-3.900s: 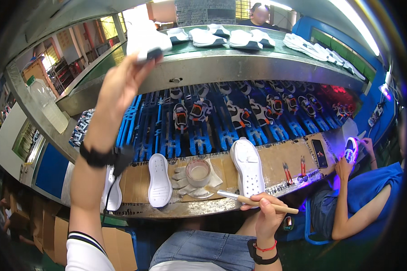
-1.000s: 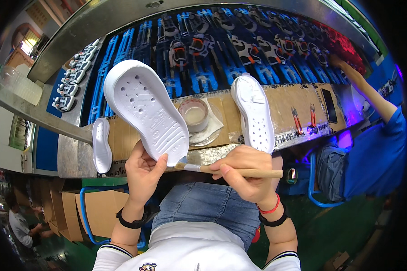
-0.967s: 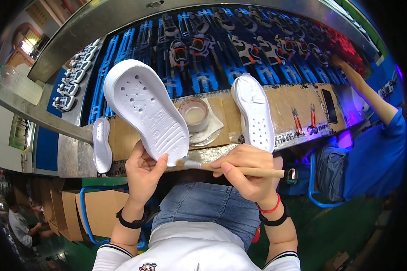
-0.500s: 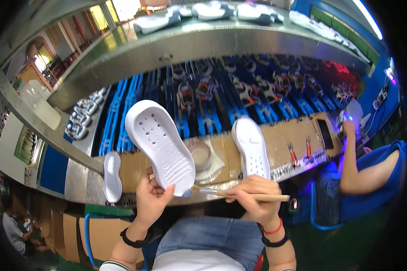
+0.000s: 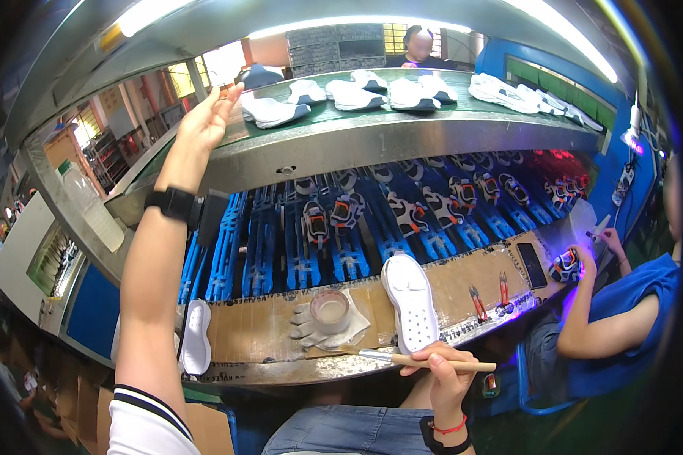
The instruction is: Applying glue to the inner surface of shoe soles using a brush in a manufacturing assembly line.
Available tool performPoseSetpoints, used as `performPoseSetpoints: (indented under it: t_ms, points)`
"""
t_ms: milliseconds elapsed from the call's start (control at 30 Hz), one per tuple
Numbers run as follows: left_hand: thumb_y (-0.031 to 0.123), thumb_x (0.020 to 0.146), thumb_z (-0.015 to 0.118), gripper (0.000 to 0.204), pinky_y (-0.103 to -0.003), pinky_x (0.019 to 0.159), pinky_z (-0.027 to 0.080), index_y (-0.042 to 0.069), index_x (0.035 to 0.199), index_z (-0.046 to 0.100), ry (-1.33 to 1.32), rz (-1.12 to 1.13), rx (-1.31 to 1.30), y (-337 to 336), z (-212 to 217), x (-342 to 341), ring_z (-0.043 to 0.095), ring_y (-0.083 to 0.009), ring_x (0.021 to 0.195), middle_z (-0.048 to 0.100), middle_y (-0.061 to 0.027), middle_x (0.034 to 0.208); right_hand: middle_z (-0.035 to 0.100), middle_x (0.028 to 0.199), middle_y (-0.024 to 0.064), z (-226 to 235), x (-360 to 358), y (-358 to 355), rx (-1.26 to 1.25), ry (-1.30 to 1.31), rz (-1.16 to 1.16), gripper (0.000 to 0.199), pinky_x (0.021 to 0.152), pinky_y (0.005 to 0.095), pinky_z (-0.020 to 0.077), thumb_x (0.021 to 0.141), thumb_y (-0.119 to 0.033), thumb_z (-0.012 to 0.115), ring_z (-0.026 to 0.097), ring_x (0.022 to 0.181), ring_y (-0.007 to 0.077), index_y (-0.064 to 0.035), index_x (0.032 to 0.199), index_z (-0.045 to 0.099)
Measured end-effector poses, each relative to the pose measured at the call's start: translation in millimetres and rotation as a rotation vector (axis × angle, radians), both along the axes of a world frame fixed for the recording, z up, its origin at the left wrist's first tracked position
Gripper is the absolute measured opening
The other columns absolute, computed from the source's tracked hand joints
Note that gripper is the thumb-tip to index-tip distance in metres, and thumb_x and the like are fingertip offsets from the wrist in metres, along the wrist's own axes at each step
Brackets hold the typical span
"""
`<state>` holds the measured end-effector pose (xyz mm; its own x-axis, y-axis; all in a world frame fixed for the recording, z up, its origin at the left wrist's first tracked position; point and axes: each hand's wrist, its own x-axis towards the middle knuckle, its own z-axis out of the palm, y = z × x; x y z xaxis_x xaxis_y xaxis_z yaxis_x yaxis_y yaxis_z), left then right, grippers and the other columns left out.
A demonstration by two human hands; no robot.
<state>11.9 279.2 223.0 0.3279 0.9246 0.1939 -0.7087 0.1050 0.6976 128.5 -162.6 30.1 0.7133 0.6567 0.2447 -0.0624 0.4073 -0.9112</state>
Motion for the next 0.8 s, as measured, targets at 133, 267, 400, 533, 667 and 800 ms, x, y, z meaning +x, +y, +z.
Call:
performPoseSetpoints:
  t_ms: [133,267,400,533,667,800]
  points:
    - [0.015,0.095,0.053,0.031,-0.015,0.048,0.037,-0.003,0.12,0.051,0.296,0.176,0.33,-95,-74,-45,0.052,-0.0076,0.065,0.059,-0.0131,0.11,0.065,0.069,0.0199,-10,3,-1,-0.076,-0.011,0.075,0.028,0.059,0.0302,0.0539,0.081,-0.013,0.053,0.066,0.057,0.0273,0.0117,0.08,0.066]
    - [0.012,0.085,0.065,0.033,-0.026,0.055,0.047,0.002,0.113,0.05,1.33,0.52,0.84,-145,-178,-176,0.059,-0.0164,0.068,0.058,-0.0098,0.096,0.067,0.079,0.0172,-11,-1,22,-0.256,-0.067,0.14,0.023,0.068,0.0268,0.0521,0.088,-0.011,0.054,0.067,0.068,0.0229,0.0089,0.09,0.066]
    - [0.014,0.08,0.068,0.043,-0.039,0.074,0.05,-0.004,0.113,0.048,2.201,0.448,0.354,-173,-292,-375,0.061,-0.0341,0.086,0.055,-0.0249,0.104,0.071,0.083,0.0099,-20,-2,65,-0.306,-0.261,0.221,0.017,0.07,0.0254,0.052,0.089,-0.007,0.059,0.068,0.079,0.0163,0.0039,0.099,0.067]
    - [0.012,0.082,0.07,0.046,-0.032,0.066,0.053,-0.005,0.117,0.045,1.718,0.318,-0.208,-205,-302,-362,0.062,-0.0238,0.083,0.055,-0.019,0.104,0.071,0.082,0.0102,-49,8,101,-0.327,-0.556,0.224,0.015,0.063,0.0256,0.0501,0.086,-0.008,0.061,0.066,0.07,0.0164,-0.0001,0.096,0.069]
    - [0.007,0.082,0.069,0.042,-0.026,0.065,0.053,-0.005,0.116,0.048,1.143,0.369,-0.432,-207,-323,-377,0.06,-0.0146,0.083,0.054,-0.0106,0.106,0.069,0.079,0.0123,-66,7,120,-0.37,-0.656,0.248,0.013,0.054,0.0285,0.0453,0.082,-0.01,0.064,0.06,0.059,0.0202,-0.0037,0.091,0.071]
    - [0.005,0.082,0.067,0.03,-0.024,0.064,0.05,-0.004,0.108,0.055,1.177,0.285,-0.4,-207,-314,-364,0.06,-0.0137,0.082,0.058,-0.0093,0.103,0.069,0.077,0.013,-69,6,125,-0.404,-0.665,0.256,0.013,0.052,0.0279,0.0446,0.082,-0.012,0.065,0.059,0.059,0.0196,-0.0039,0.09,0.072]
